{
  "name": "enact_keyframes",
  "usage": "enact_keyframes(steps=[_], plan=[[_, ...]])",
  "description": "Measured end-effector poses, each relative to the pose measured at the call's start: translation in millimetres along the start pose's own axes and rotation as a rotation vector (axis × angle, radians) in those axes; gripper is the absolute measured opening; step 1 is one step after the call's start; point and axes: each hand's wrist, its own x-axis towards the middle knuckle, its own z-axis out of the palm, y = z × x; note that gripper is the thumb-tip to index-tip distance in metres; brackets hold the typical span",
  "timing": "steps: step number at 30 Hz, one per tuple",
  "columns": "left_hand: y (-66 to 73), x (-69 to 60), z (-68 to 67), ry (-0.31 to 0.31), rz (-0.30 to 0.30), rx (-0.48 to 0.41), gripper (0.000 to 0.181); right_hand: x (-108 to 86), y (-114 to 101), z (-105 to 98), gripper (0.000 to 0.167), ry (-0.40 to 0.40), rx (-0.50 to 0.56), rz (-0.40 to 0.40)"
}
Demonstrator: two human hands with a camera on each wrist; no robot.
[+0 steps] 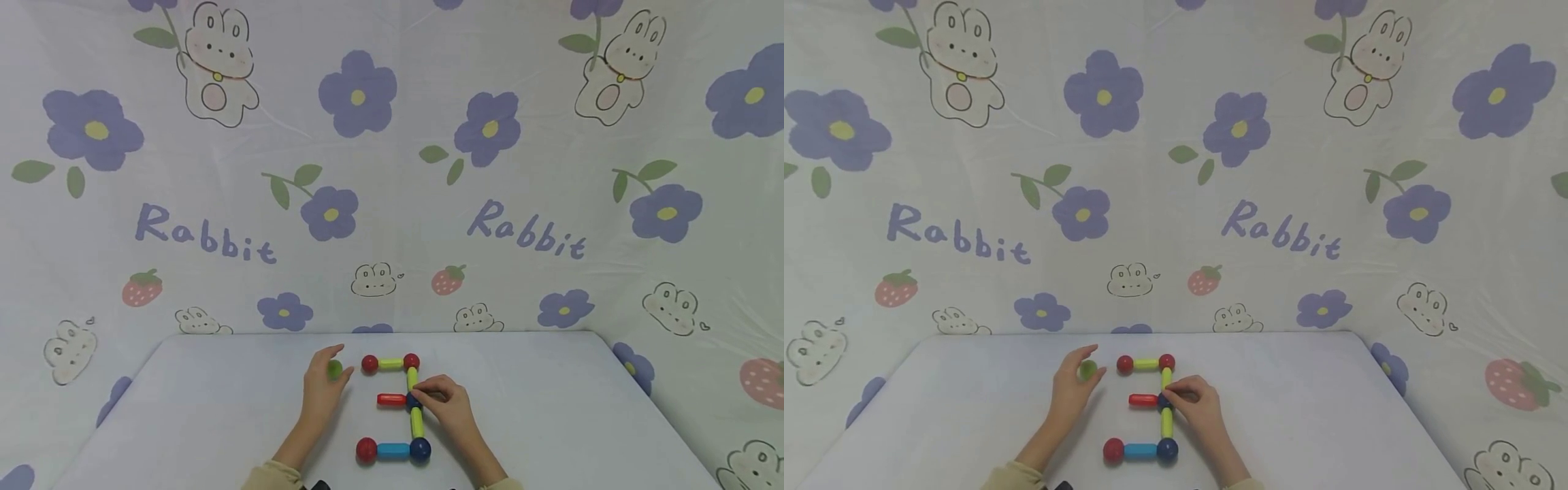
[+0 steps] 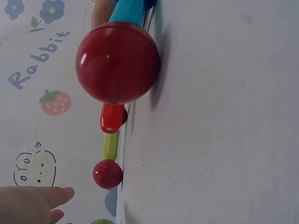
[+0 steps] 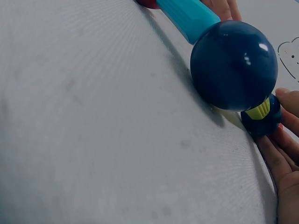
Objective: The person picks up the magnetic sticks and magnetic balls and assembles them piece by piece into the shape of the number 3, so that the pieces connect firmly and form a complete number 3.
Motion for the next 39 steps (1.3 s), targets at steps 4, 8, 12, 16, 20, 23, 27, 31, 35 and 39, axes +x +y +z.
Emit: enact_keyframes(steps=[4,8,12,16,20,23,27,31,35,39], plan=[[-4.6,-0.9,-0.3,-0.005,-0.047,0.041,0.048,6.2,18,0,0.025,0.001,-0.007,-0.003],[-10.0,-2.4,-0.3,-0.004,-0.089,0.043,0.047,8.7,24,1,0.028,-0.001,-0.042,0.008],[-13.5,-3.6,-1.1,-0.007,-0.132,0.003,0.046,5.1,13,0,0.025,-0.008,-0.030,0.006],[-15.4,-4.2,-1.6,-0.004,-0.148,-0.030,0.043,0.0,-1,0,0.023,-0.011,-0.026,0.007],[-15.2,-4.7,-1.5,0.003,-0.156,-0.069,0.039,1.0,2,0,0.024,-0.012,-0.023,0.006],[-14.6,-5.5,-1.7,-0.010,-0.180,-0.103,0.035,5.2,14,0,0.025,-0.007,-0.026,0.005],[-14.0,-6.7,-3.0,-0.035,-0.205,-0.147,0.030,9.3,29,2,0.028,0.010,-0.047,0.007],[-14.8,-8.0,-3.9,-0.052,-0.202,-0.167,0.029,9.5,32,3,0.029,0.025,-0.051,0.002],[-16.2,-8.8,-4.0,-0.076,-0.238,-0.167,0.027,8.5,30,4,0.028,0.031,-0.050,0.009],[-18.1,-9.5,-3.5,-0.100,-0.271,-0.158,0.026,8.0,27,4,0.027,0.042,-0.058,0.011]])
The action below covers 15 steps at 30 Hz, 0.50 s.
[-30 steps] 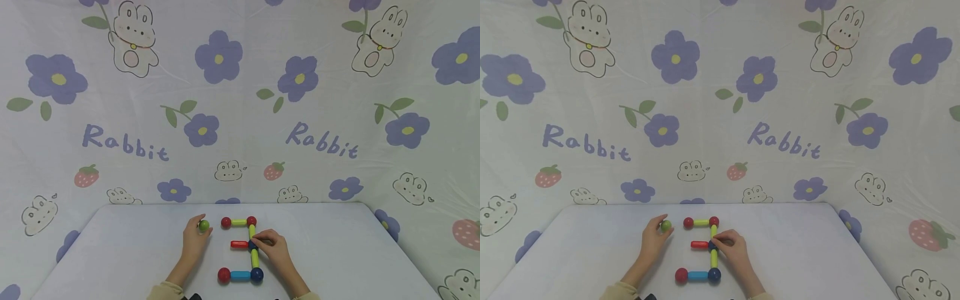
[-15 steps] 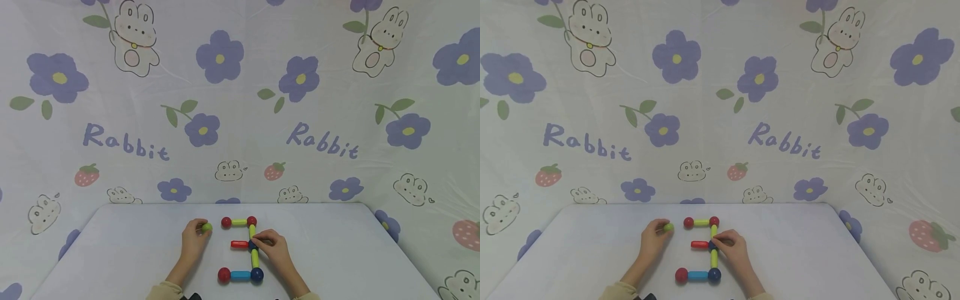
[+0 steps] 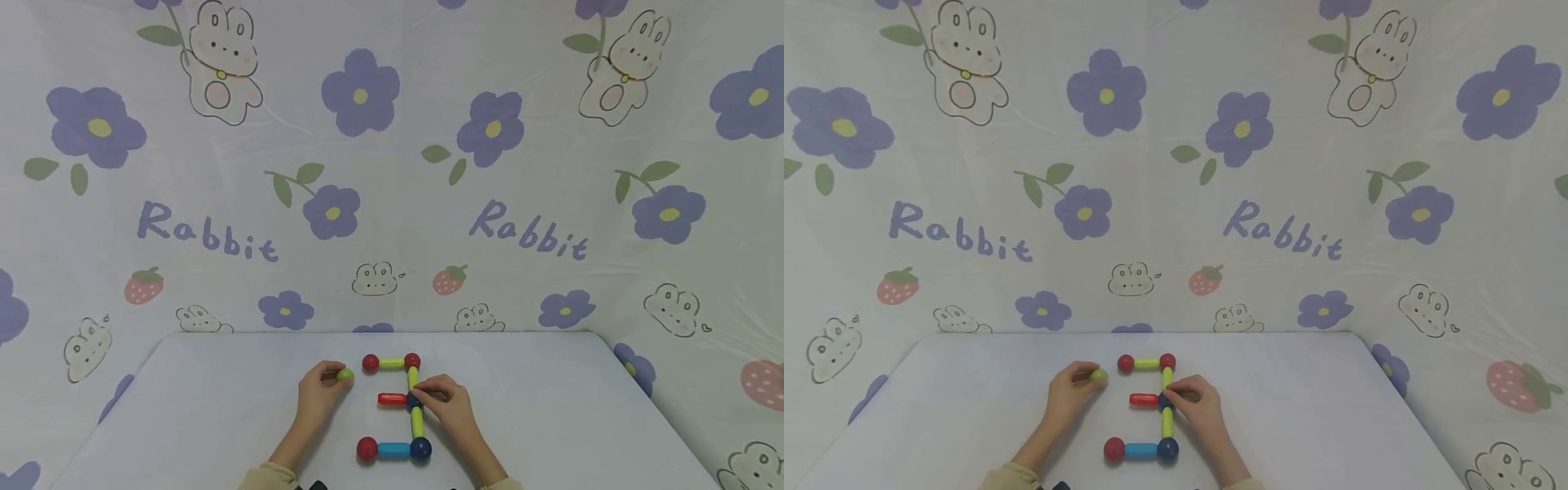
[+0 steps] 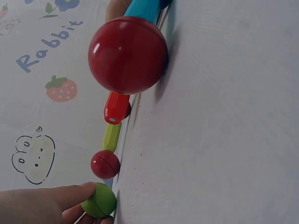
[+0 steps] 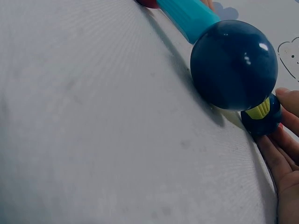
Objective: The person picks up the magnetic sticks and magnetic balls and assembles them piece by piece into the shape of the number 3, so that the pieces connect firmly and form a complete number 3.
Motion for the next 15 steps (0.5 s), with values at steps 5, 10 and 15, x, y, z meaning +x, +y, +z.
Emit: enact_keyframes(steps=[5,10,15], plan=[[-0.6,-0.8,0.1,-0.039,0.001,-0.023,0.026,-0.2,0.7,-0.4,0.026,0.005,-0.002,-0.020],[1.4,-2.5,-1.0,-0.089,-0.002,-0.053,0.025,0.2,1.2,-0.6,0.025,0.001,-0.002,-0.025],[0.4,-2.5,-1.9,-0.144,0.020,-0.101,0.027,0.4,-3.1,-2.5,0.024,-0.021,0.017,-0.009]])
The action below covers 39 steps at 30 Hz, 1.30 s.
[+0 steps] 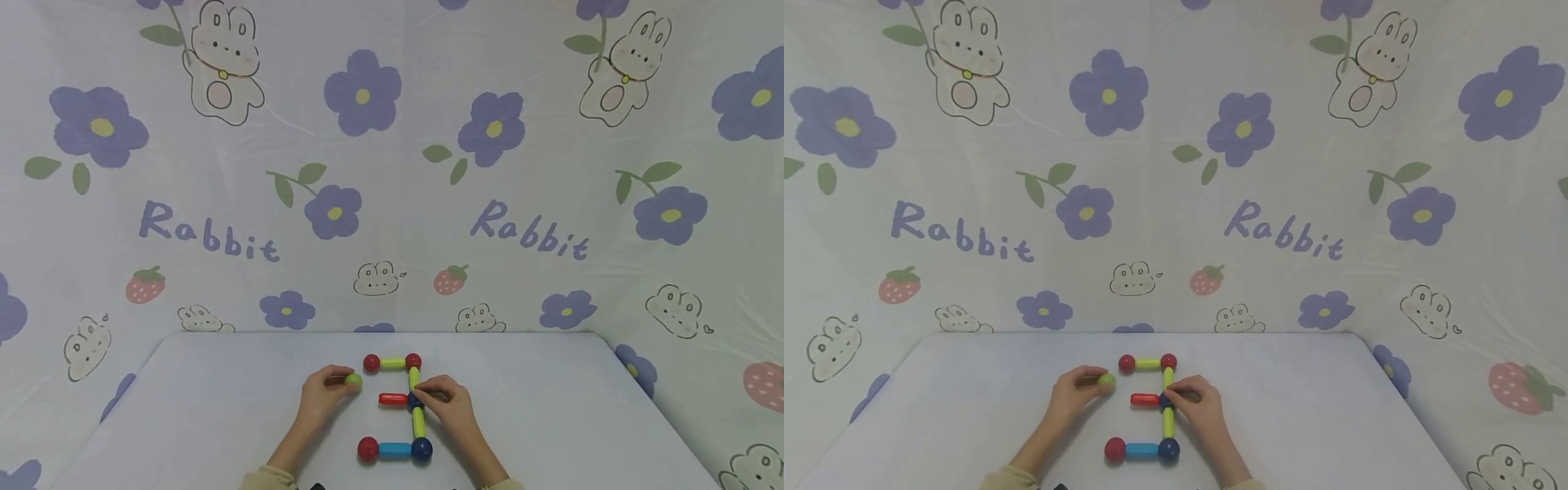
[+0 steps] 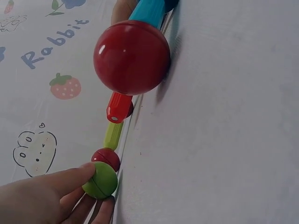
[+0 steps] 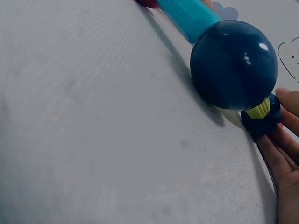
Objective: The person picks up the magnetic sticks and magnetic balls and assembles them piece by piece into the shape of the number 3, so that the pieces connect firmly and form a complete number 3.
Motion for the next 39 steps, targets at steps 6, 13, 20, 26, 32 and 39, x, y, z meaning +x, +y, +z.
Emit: enact_keyframes(steps=[6,13,20,26,32,39], plan=[[6.9,-2.5,-1.7,-0.091,-0.012,-0.039,0.030,-5.2,-16,-2,0.023,-0.011,0.012,-0.014],[-4.3,0.6,2.0,-0.209,0.026,-0.105,0.032,-10.4,-27,-3,0.022,-0.013,0.003,-0.013],[12.1,-4.3,0.1,-0.302,0.051,-0.155,0.029,-2.8,-8,-2,0.022,-0.018,0.011,-0.003],[25.0,-8.5,-1.6,-0.350,0.022,-0.123,0.028,0.6,4,0,0.025,0.003,-0.006,0.002],[25.7,-9.3,-1.0,-0.380,0.002,-0.146,0.029,-0.1,4,0,0.027,0.003,-0.010,-0.012],[24.6,-9.0,-0.9,-0.406,0.003,-0.154,0.029,-0.1,3,0,0.028,0.000,0.002,-0.014]])
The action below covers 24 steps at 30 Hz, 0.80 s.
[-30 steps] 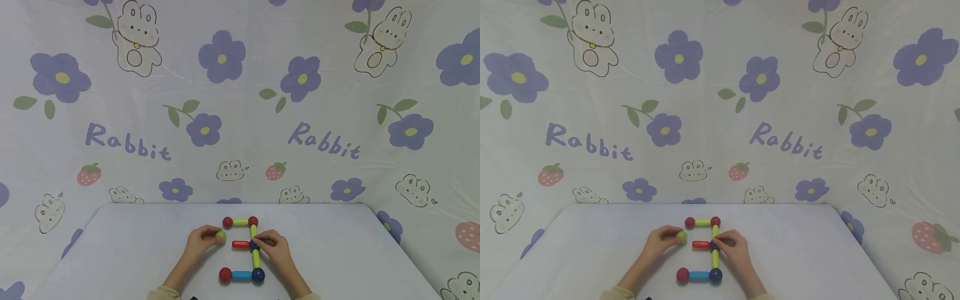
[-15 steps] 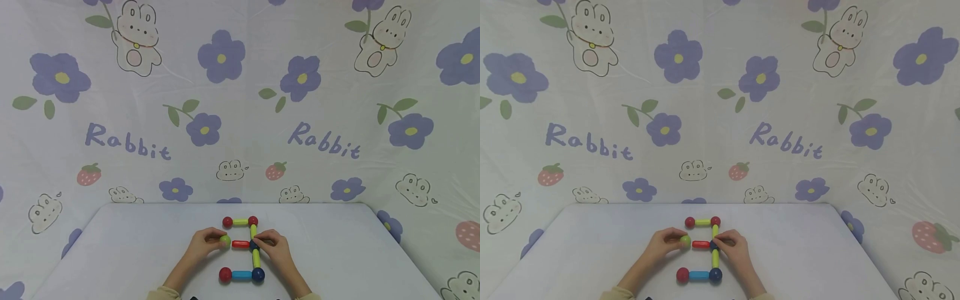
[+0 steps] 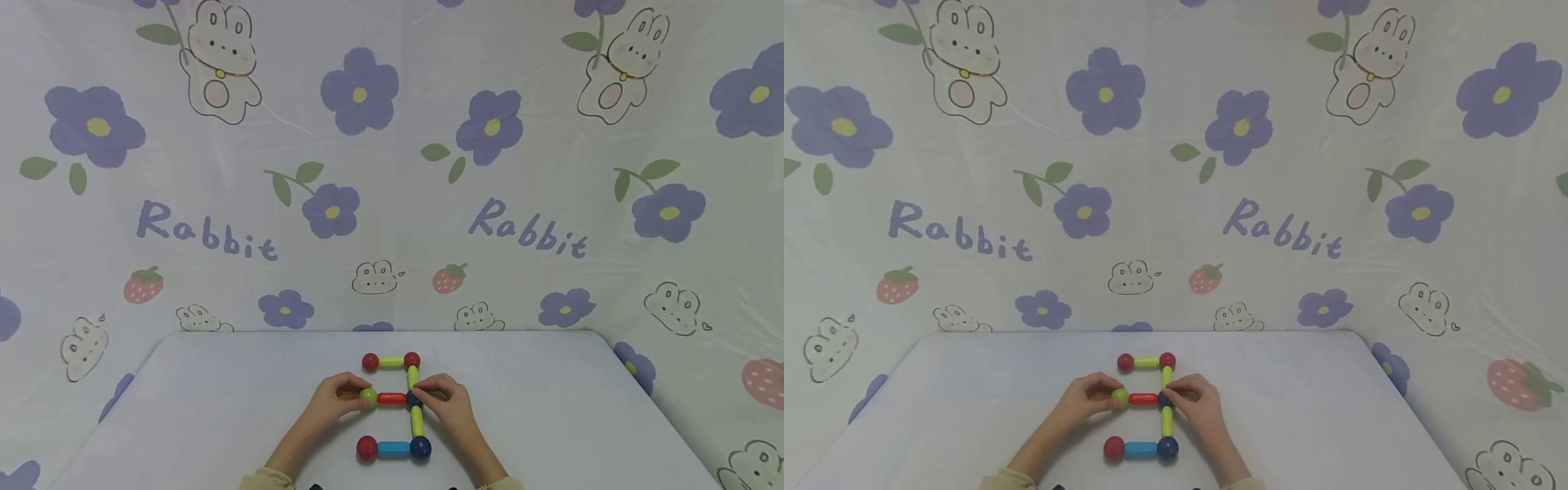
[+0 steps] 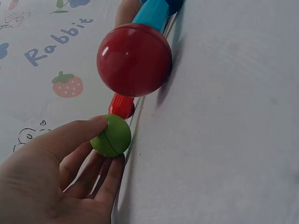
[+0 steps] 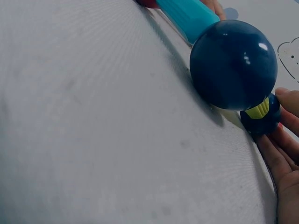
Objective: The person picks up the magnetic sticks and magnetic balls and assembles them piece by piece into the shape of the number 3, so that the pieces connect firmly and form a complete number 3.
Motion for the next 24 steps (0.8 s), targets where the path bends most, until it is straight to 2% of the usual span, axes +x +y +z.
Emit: enact_keyframes(steps=[9,18,21,24], plan=[[1.6,0.0,1.0,-0.025,-0.012,-0.036,0.030,0.9,-1,0,0.028,-0.008,-0.014,0.003],[2.1,-0.3,0.6,-0.025,-0.023,-0.009,0.033,-8.2,-28,-3,0.023,-0.027,0.026,-0.005],[-0.2,0.1,-0.2,-0.013,-0.008,-0.018,0.035,-6.0,-20,-3,0.026,-0.021,0.021,-0.006],[-9.0,1.9,-1.7,0.032,0.015,-0.004,0.036,-3.1,-8,-2,0.029,-0.011,0.012,-0.010]])
